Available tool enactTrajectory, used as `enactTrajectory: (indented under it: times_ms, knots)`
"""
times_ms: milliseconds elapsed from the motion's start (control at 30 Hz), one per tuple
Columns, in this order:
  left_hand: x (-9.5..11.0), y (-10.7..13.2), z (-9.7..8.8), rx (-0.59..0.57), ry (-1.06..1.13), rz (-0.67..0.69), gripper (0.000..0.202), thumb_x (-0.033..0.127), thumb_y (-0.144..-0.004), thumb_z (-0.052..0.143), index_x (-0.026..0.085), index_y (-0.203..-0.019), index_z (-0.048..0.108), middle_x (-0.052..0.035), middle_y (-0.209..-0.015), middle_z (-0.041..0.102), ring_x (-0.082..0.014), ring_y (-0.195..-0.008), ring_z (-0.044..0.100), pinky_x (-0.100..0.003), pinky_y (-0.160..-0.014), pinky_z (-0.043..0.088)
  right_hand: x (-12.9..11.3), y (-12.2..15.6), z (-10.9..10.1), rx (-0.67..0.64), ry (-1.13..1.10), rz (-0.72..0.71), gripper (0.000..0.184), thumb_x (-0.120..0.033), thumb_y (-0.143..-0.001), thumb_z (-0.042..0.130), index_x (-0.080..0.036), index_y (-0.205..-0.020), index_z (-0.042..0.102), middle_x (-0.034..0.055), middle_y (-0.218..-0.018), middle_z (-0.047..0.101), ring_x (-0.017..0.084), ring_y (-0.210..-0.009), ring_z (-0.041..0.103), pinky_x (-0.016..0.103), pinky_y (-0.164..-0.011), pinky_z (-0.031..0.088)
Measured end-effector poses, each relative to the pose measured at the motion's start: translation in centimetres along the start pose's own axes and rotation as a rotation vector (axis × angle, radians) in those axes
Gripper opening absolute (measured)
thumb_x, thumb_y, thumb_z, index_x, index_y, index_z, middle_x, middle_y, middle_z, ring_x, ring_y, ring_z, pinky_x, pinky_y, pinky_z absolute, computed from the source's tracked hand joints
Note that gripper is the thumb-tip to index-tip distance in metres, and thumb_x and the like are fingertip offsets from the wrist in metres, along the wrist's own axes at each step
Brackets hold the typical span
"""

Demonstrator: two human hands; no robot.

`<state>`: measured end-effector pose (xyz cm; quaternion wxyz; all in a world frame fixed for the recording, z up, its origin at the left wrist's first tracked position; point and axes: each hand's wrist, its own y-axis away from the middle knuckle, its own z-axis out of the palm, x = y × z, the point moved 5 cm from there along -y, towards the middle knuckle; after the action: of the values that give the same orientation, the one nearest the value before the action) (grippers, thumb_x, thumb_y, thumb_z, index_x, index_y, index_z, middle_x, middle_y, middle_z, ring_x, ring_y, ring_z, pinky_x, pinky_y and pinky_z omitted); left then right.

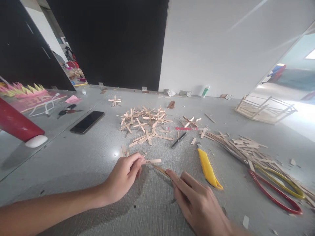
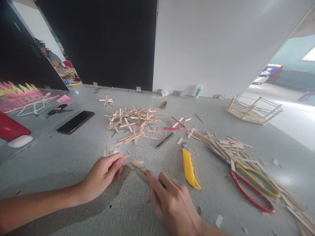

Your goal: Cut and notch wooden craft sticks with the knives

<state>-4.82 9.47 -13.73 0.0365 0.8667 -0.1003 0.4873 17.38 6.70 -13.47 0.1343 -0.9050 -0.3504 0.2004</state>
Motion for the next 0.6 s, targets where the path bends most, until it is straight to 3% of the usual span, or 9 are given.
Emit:
enactTrajectory:
  times_ms: [67, 133, 200, 267, 367, 467, 600]
  knots:
    - [0.1, -0.1, 0.2, -0.059, -0.021, 0.03, 0.045, 0.038, -0.111, 0.034, 0.02, -0.072, 0.046, 0.0056, -0.059, 0.049, -0.0102, -0.052, 0.044, -0.024, -0.056, 0.033, -0.3, -0.1, -0.5, -0.019, 0.111, -0.112, 0.031, -0.01, -0.102, 0.045, -0.011, -0.127, 0.063, 0.0017, -0.074, 0.06, 0.017, -0.057, 0.062, 0.029, -0.051, 0.046]
    - [0.2, -0.1, 0.5, -0.121, -0.026, 0.056, 0.044, 0.036, -0.111, 0.034, 0.021, -0.072, 0.047, 0.0057, -0.057, 0.049, -0.0102, -0.051, 0.044, -0.023, -0.056, 0.033, -0.6, -0.2, -0.9, -0.071, 0.225, -0.219, 0.021, -0.005, -0.093, 0.052, -0.015, -0.104, 0.066, 0.0022, -0.073, 0.061, 0.02, -0.059, 0.062, 0.032, -0.05, 0.045]
    - [0.5, 0.2, 0.7, -0.178, -0.019, 0.062, 0.043, 0.036, -0.11, 0.037, 0.02, -0.071, 0.048, 0.0053, -0.057, 0.051, -0.0099, -0.05, 0.046, -0.022, -0.055, 0.035, -0.8, -0.3, -1.2, -0.131, 0.302, -0.283, 0.023, 0.002, -0.08, 0.056, -0.018, -0.09, 0.062, 0.0037, -0.078, 0.064, 0.022, -0.062, 0.062, 0.034, -0.052, 0.045]
    - [0.6, 0.7, 1.2, -0.275, 0.046, -0.029, 0.042, 0.037, -0.11, 0.037, 0.02, -0.073, 0.048, 0.005, -0.058, 0.054, -0.0086, -0.046, 0.046, -0.021, -0.051, 0.036, -0.9, -0.2, -1.4, -0.188, 0.33, -0.324, 0.037, 0.005, -0.071, 0.056, -0.013, -0.103, 0.063, 0.0051, -0.085, 0.068, 0.021, -0.064, 0.064, 0.034, -0.051, 0.044]
    - [0.6, 1.7, 2.2, -0.471, 0.185, -0.248, 0.04, 0.038, -0.11, 0.032, 0.02, -0.077, 0.048, 0.005, -0.058, 0.057, -0.0056, -0.035, 0.045, -0.017, -0.041, 0.033, -0.8, -0.2, -1.8, -0.296, 0.281, -0.38, 0.065, 0.005, -0.072, 0.055, -0.005, -0.136, 0.05, 0.003, -0.086, 0.07, 0.017, -0.057, 0.063, 0.032, -0.048, 0.04]
    - [0.8, 2.2, 2.7, -0.593, 0.212, -0.295, 0.04, 0.037, -0.11, 0.034, 0.019, -0.077, 0.05, 0.004, -0.057, 0.058, -0.0041, -0.034, 0.049, -0.014, -0.037, 0.029, -0.6, -0.6, -2.6, -0.365, 0.211, -0.384, 0.061, 0.005, -0.078, 0.055, -0.01, -0.137, 0.051, -0.0013, -0.08, 0.068, 0.016, -0.054, 0.062, 0.032, -0.05, 0.038]
    - [0.6, 2.2, 2.7, -0.601, 0.187, -0.308, 0.04, 0.042, -0.109, 0.037, 0.019, -0.083, 0.055, 0.0038, -0.058, 0.058, -0.0059, -0.032, 0.05, -0.011, -0.029, 0.027, -0.9, -1.0, -3.3, -0.387, 0.2, -0.399, 0.06, 0.003, -0.08, 0.056, -0.011, -0.138, 0.051, -0.0024, -0.077, 0.067, 0.015, -0.051, 0.061, 0.032, -0.048, 0.035]
